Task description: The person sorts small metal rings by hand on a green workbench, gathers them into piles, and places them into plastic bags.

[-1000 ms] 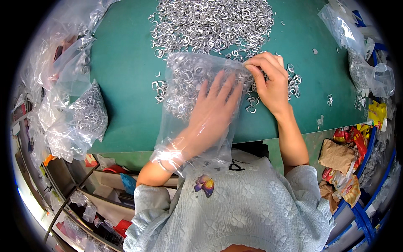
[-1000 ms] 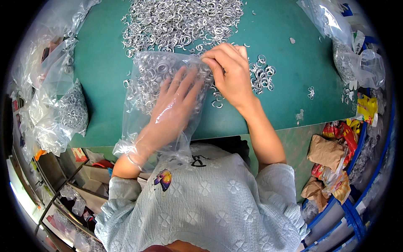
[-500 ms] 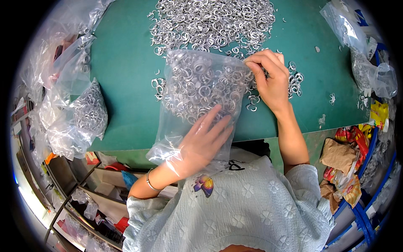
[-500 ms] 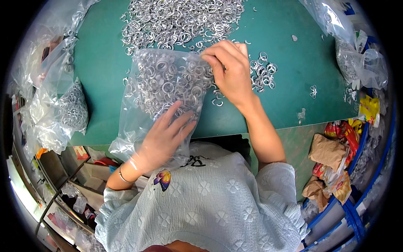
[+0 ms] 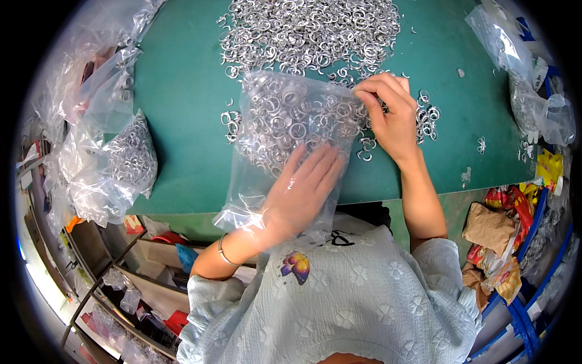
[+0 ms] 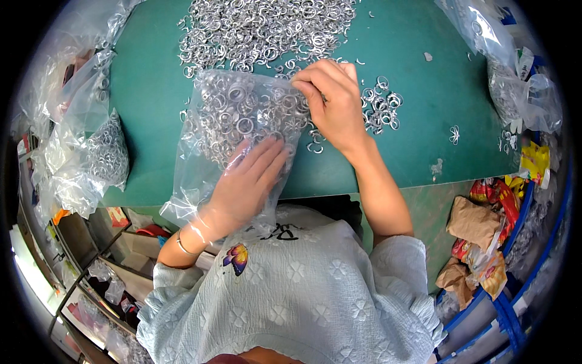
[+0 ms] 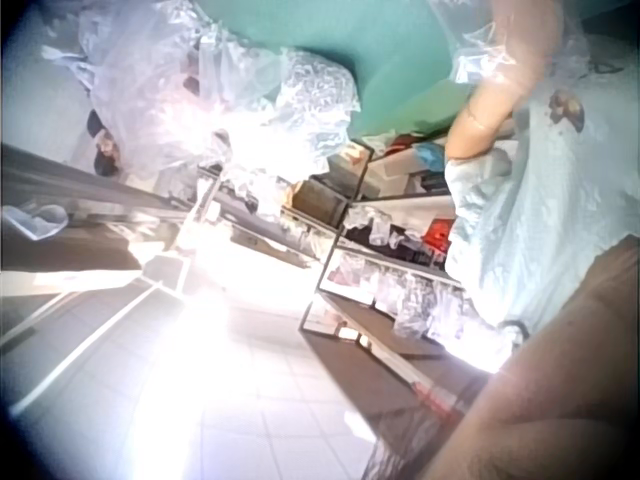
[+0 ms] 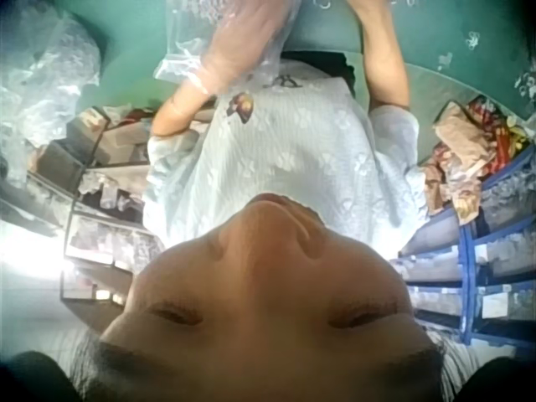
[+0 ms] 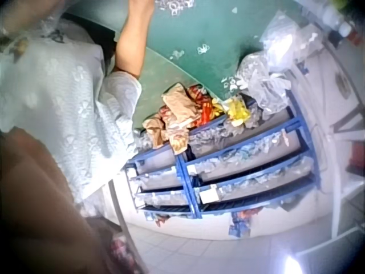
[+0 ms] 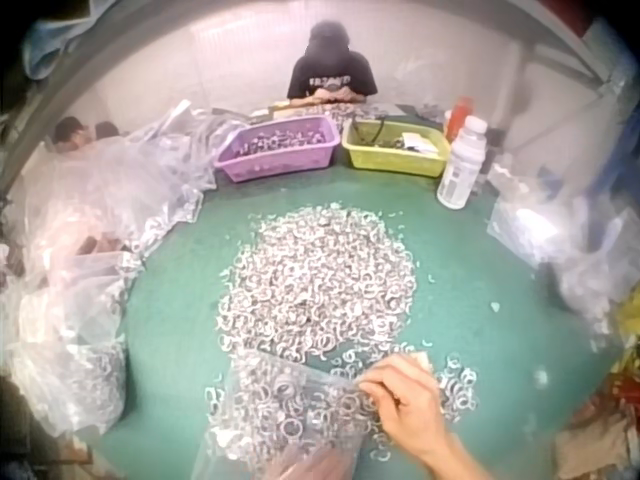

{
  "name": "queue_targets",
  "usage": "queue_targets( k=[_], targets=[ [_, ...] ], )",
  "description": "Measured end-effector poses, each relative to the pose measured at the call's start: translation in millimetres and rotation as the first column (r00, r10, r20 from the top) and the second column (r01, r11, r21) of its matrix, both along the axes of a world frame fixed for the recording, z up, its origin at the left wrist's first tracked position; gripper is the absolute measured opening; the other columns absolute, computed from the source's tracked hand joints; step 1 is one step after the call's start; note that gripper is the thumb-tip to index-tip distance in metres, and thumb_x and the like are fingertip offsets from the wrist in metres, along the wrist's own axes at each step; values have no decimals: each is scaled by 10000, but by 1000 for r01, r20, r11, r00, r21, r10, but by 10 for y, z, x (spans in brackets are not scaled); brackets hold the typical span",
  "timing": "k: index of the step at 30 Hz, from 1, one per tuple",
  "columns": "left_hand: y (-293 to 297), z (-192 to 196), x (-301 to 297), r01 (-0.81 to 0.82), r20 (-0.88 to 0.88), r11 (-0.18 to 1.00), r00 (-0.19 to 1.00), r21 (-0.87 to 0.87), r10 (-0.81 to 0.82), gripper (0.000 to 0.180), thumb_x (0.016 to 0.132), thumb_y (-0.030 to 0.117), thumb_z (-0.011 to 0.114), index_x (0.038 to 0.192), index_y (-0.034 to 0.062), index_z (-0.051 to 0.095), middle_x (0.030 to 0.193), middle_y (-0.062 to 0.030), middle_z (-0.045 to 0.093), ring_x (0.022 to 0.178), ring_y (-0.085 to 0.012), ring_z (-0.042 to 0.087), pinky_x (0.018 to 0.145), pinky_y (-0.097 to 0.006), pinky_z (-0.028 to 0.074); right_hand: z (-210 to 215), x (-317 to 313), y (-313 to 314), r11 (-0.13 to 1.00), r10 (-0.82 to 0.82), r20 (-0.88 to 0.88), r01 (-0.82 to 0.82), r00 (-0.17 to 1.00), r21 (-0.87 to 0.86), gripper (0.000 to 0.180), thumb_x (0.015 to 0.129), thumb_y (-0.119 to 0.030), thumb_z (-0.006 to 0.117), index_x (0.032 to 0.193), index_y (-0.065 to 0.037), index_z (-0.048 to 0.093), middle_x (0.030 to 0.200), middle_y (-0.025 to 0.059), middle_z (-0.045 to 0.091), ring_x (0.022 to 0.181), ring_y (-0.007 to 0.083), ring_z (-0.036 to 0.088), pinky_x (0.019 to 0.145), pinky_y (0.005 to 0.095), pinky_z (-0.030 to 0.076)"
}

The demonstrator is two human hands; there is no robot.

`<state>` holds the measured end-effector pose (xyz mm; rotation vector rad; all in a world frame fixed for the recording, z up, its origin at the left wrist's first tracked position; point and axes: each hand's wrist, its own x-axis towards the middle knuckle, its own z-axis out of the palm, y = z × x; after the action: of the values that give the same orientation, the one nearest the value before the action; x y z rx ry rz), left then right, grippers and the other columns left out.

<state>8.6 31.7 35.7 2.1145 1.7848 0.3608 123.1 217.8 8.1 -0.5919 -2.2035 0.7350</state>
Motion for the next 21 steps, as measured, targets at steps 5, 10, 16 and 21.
queue_targets(
  k=[5,10,16,21],
  targets=[
    [-140,115,-55,5,114,999,993,38,-9,489,727,31,565,1213,-6,523,1231,-140,529,1179,-323,494,986,-438,394,-20,-3,4,1000,-4,-4,4,1000,6,8,804,-43,638,798,-44,634,773,25,612,712,199,551,705,314,330],
    [-277,111,-153,-17,182,1000,983,-21,20,436,713,1,554,1149,-12,557,1202,-150,538,1151,-326,511,960,-432,412,-16,2,11,1000,-13,-5,13,1000,6,16,811,-51,633,797,-43,633,777,25,616,707,199,552,699,313,331],
    [-16,121,-149,-204,17,975,979,84,204,397,766,36,549,1155,-41,537,1286,-170,485,1213,-330,464,1011,-455,370,-18,-5,13,1000,-9,-17,9,1000,1,17,813,-51,631,798,-43,632,781,27,620,713,196,558,700,314,334],
    [-96,50,-56,-98,75,994,993,45,95,448,727,-8,546,1175,-14,543,1298,-172,497,1233,-328,461,1016,-455,382,-45,-4,17,1000,-1,-18,1,1000,2,15,814,-53,630,800,-46,630,780,26,619,711,196,557,704,314,335]
  ],
)
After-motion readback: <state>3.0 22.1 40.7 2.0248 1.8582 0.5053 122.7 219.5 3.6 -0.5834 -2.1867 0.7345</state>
